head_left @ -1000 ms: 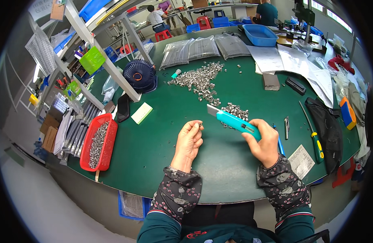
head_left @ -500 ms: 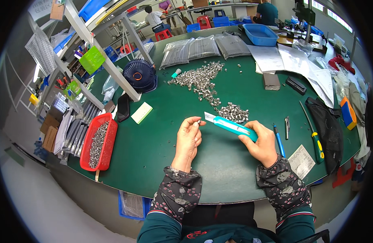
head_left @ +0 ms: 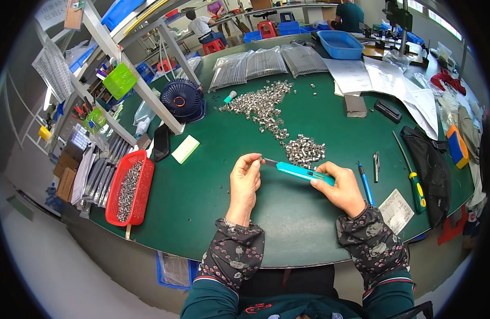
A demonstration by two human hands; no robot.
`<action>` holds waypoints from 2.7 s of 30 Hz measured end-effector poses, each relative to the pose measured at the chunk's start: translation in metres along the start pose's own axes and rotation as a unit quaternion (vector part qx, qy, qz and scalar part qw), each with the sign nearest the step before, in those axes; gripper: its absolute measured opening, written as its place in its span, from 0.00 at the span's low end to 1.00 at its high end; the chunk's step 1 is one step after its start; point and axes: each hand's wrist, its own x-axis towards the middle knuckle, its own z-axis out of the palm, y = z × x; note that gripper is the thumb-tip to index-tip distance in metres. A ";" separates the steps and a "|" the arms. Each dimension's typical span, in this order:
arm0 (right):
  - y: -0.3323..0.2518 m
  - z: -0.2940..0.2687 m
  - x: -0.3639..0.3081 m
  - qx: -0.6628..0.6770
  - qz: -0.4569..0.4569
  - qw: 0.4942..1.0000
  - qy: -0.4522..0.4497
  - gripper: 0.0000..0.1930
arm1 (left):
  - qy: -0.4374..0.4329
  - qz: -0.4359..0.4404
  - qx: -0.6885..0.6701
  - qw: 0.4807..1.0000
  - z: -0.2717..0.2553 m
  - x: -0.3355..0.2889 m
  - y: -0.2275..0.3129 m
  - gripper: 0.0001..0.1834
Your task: Inspecting and sorting small metal hardware parts using a utility knife at a workbench.
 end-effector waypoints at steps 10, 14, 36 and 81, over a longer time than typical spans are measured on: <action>-0.007 -0.006 0.001 -0.042 0.011 0.999 -0.017 0.14 | -0.013 0.047 0.112 0.992 -0.004 0.001 -0.006 0.07; -0.007 0.001 -0.003 -0.140 -0.167 0.970 0.107 0.13 | -0.026 -0.009 0.045 0.999 -0.004 0.001 -0.003 0.07; -0.004 0.002 -0.001 -0.051 -0.064 0.992 0.100 0.12 | -0.046 -0.064 -0.120 0.990 -0.007 0.003 -0.004 0.07; -0.001 -0.002 0.000 -0.039 -0.021 0.999 -0.022 0.15 | -0.045 -0.070 -0.104 0.991 -0.005 0.001 -0.003 0.08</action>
